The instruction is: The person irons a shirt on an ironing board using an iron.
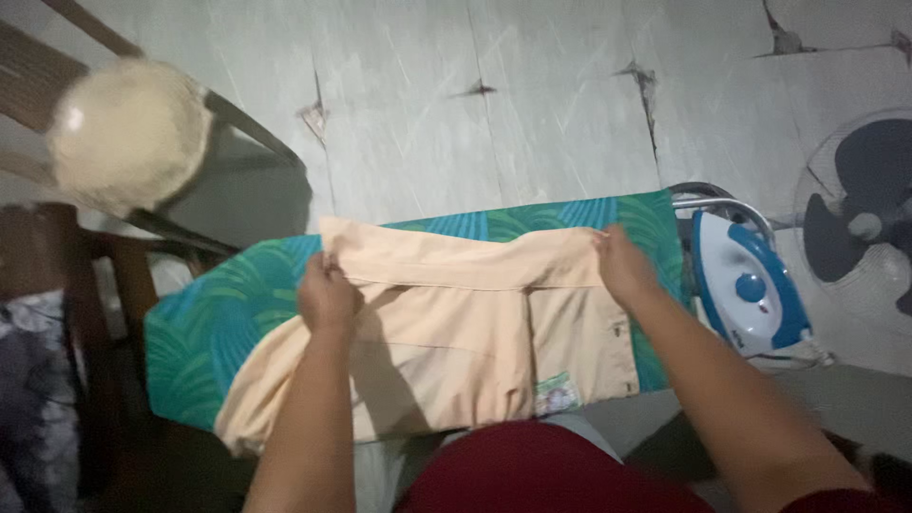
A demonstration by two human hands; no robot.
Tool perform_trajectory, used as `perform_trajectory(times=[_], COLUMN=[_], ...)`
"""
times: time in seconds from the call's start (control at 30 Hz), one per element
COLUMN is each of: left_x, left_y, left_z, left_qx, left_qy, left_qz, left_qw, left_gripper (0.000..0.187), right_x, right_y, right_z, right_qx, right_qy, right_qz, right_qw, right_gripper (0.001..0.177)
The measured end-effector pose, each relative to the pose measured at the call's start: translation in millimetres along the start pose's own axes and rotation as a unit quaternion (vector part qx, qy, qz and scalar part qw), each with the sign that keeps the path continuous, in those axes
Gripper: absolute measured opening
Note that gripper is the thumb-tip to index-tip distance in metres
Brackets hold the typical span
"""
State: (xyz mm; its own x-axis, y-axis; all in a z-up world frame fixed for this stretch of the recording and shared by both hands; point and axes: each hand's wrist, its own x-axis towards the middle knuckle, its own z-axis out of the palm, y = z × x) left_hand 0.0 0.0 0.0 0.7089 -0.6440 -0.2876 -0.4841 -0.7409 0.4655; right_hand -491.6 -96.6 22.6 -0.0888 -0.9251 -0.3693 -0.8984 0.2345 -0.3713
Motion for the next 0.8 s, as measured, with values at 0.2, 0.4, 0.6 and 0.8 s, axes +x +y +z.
perform_trajectory(times=[0.2, 0.4, 0.6, 0.8], left_x=[-50, -67, -68, -78], left_y=[11, -1, -7, 0], left_z=[-36, -37, -25, -23], left_qx=[-0.104, -0.101, -0.055, -0.004], left_qy=[0.044, 0.052, 0.098, 0.094], left_qz=[0.047, 0.067, 0.09, 0.064], left_qw=[0.992, 0.991, 0.99, 0.993], left_gripper=[0.029, 0.034, 0.03, 0.027], right_x=[11, 3, -8, 18], right_y=[20, -3, 94, 185], right_z=[-4, -86, -173, -167], right_qx=[-0.114, -0.103, -0.118, -0.152], right_qy=[-0.078, -0.079, 0.033, -0.126], right_qz=[-0.045, -0.013, 0.21, 0.219], right_qw=[0.989, 0.991, 0.97, 0.955], right_gripper=[0.041, 0.05, 0.056, 0.049])
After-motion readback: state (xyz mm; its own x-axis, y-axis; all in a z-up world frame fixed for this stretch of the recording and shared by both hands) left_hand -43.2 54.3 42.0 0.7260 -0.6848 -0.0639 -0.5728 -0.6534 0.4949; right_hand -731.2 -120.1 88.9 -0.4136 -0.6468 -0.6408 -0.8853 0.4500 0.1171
